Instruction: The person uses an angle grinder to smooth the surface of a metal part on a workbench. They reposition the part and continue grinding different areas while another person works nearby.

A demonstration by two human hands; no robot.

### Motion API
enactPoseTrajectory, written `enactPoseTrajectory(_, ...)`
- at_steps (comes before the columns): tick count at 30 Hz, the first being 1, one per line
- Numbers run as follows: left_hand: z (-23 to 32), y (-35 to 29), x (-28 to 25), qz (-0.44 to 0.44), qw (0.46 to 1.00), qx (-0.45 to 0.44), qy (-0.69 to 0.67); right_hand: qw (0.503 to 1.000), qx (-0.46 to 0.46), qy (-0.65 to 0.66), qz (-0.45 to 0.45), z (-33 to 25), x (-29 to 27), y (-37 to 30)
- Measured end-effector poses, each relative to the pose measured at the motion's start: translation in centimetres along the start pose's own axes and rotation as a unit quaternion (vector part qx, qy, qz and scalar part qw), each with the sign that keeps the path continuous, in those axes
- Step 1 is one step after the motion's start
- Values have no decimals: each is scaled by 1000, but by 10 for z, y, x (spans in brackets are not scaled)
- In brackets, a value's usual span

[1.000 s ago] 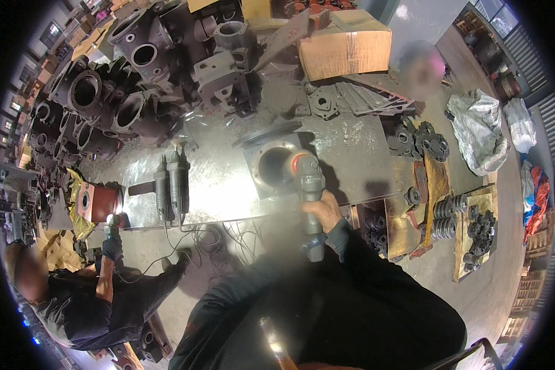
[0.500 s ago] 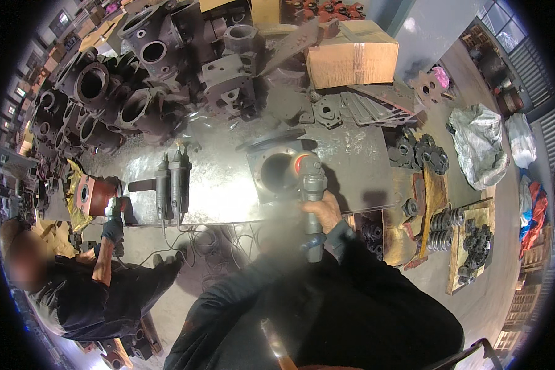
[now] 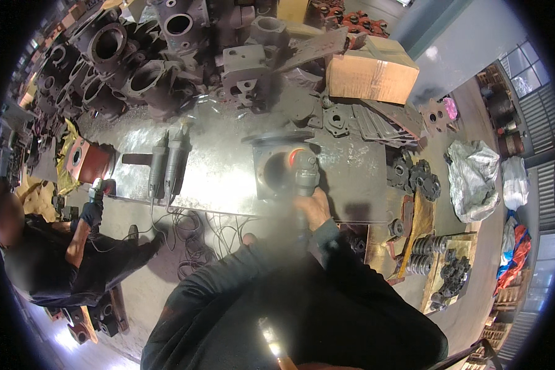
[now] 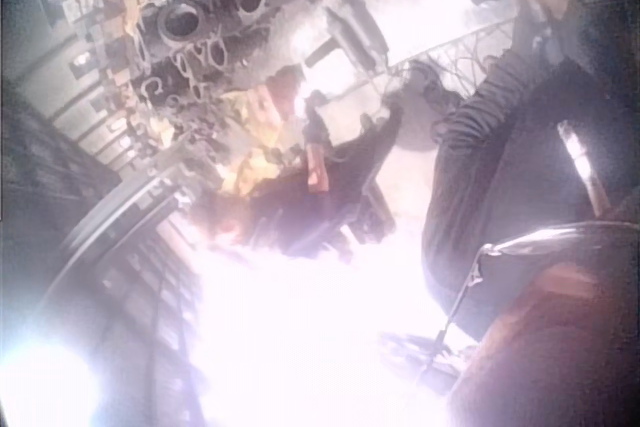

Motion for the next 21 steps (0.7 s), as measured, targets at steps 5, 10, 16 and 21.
enactPoseTrajectory(5,-13,-8,6,-30,991,49,119,999,-51,-7,17,2,-8,7)
enactPoseTrajectory(10,-7,1,10,-68,995,-60,51,999,30,39,-23,6,11,1)
enactPoseTrajectory(16,95,18,28,40,762,105,638,998,-58,-8,4,-3,5,11)
enactPoseTrajectory(21,128,27,42,25,493,176,852,816,-476,-328,-2,-20,12,-6)
Point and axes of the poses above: each hand's wrist, its own y-axis towards the middle knuckle, its own x-axis out of the palm, z = x × y, the point moved 10 cm from there along y, towards the middle knuckle, and after that the axes turned 11 degrees about z, right-handed, at the moved point
